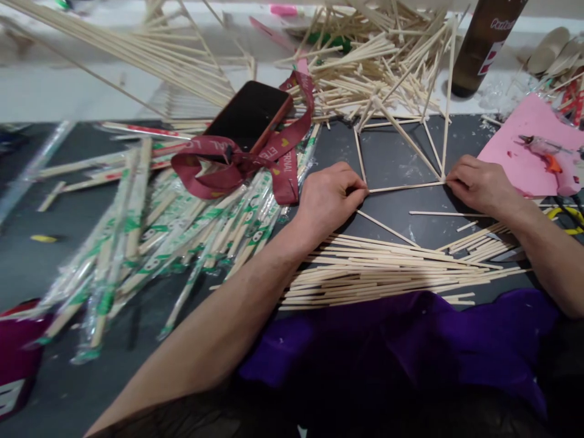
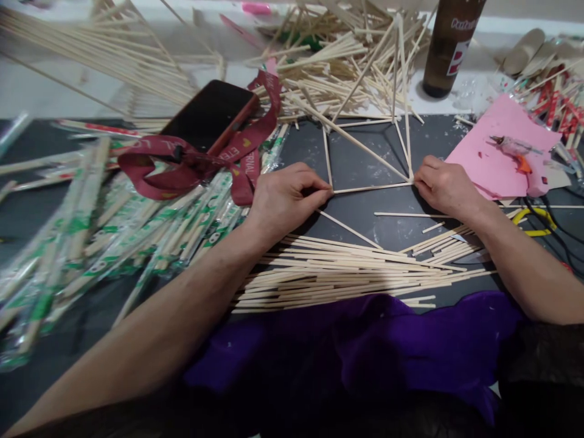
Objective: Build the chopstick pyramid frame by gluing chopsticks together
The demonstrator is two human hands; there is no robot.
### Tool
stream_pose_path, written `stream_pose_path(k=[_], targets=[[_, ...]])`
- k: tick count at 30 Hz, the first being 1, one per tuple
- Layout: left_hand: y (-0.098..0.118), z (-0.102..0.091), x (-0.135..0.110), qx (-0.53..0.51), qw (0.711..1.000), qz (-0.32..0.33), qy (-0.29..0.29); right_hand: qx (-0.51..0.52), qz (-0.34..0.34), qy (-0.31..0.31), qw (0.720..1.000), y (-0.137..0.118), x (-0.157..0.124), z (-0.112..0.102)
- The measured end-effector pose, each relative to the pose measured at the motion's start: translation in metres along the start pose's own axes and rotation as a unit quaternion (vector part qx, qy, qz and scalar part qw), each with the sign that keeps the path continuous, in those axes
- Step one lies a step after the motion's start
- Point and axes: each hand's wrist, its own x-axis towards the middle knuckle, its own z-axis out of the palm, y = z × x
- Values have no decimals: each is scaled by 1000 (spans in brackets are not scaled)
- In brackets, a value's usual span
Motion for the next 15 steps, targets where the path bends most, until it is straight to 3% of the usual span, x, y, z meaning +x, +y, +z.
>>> stream_pose_path(k=[15], targets=[[0, -7, 1, -12, 999, -33, -19, 68, 16, -17, 997, 1, 2, -1]])
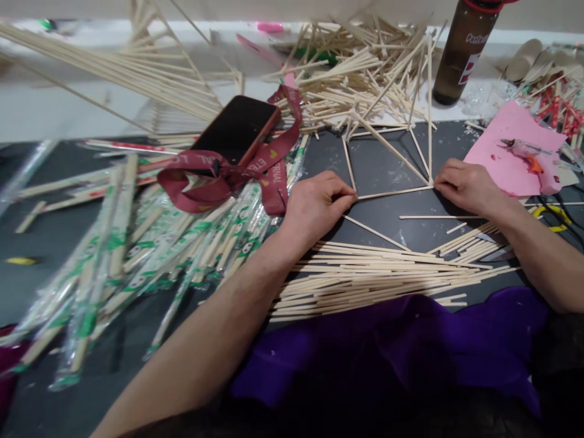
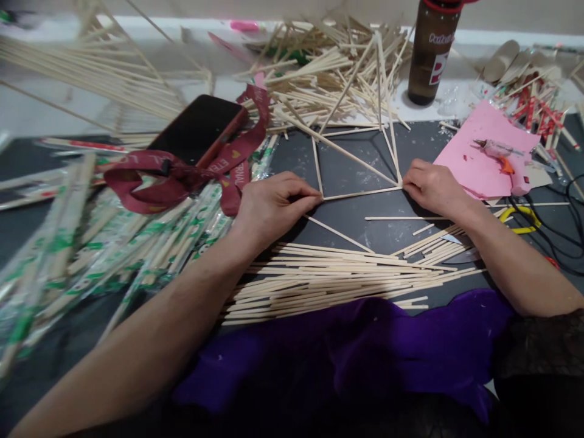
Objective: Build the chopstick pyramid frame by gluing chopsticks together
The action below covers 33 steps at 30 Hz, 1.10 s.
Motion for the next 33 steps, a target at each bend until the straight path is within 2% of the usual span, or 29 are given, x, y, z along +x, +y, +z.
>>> stream_pose_path(k=[6, 10, 20, 33], targets=[[-9, -7, -1, -28, 999, -30, 6, 70, 18, -3, 997, 10, -2, -7], [-6, -4, -4, -18, 1000, -20, 1, 97, 29, -4, 995, 10, -4, -7], [-3, 2, -5, 47, 998, 29, 10, 50, -10, 19, 999, 6, -3, 3], [-1, 5, -9, 121, 992, 30, 30, -28, 26, 2, 999, 0, -3, 8]])
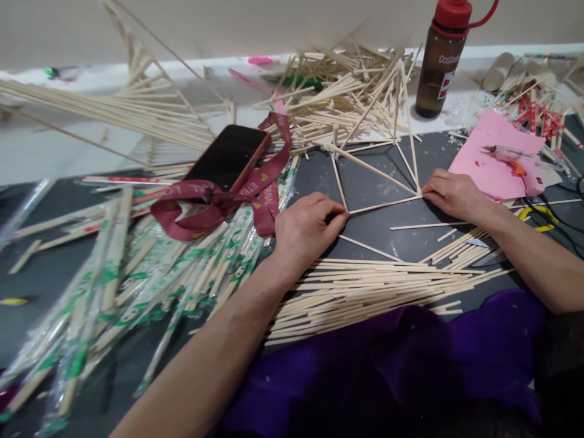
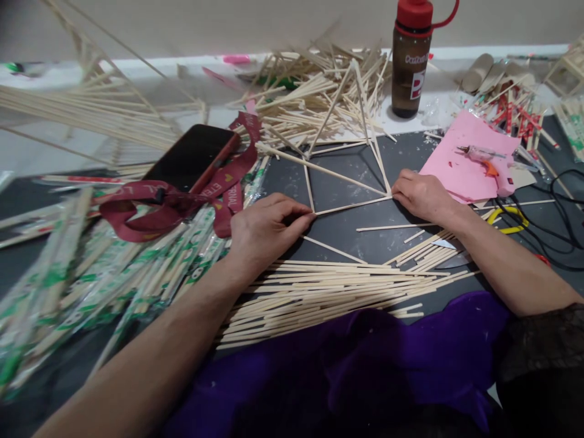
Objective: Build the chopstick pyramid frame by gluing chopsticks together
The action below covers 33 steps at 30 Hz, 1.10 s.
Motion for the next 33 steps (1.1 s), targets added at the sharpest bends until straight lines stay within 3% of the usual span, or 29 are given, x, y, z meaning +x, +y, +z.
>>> stream_pose_path(k=[13, 23, 27, 33], targets=[[0, 1, 1, 9, 1000, -1, 6, 4, -13, 14, 1000, 2, -1, 3], [-10, -4, 3, -84, 994, -71, 27, 69, -36, 42, 996, 2, -2, 0], [-10, -5, 3, -110, 993, -35, 10, 105, -18, 25, 994, -2, -1, -8], [-9, 1, 3, -65, 998, 19, -3, 87, 0, 11, 996, -4, 1, -7]])
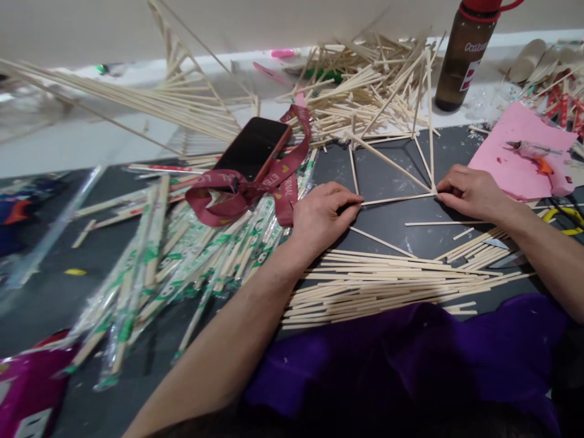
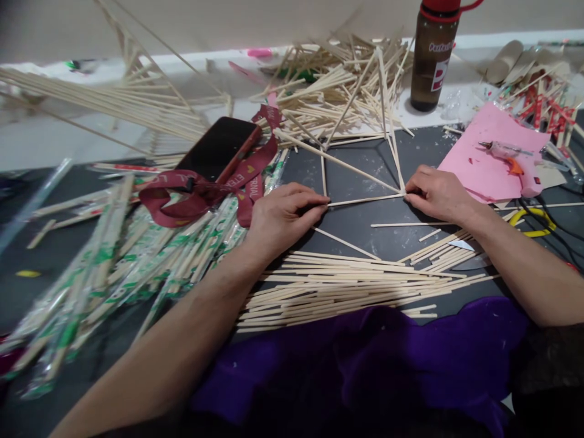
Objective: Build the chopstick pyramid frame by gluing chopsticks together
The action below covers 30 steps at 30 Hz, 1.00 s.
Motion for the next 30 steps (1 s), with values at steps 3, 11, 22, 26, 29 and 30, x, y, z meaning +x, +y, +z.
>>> stream_pose_path(k=[3, 11, 22, 26, 29, 30], targets=[[-2, 4, 1, 23, 1000, 13, 13, -19, 9, 13, 1000, 1, 0, 4], [-1, 8, 2, 52, 997, 46, 27, -22, 12, 20, 999, 1, 0, 5], [11, 1, -8, 173, 975, 137, 7, -18, 15, 9, 1000, 2, -1, 4], [13, 0, -7, 199, 971, 130, 3, -11, 21, -2, 1000, 2, 0, 4], [15, -1, -7, 204, 972, 120, -18, -7, 25, -4, 1000, 2, 0, 3], [16, -1, -7, 203, 972, 113, -28, -7, 24, -3, 1000, 2, 0, 3]])
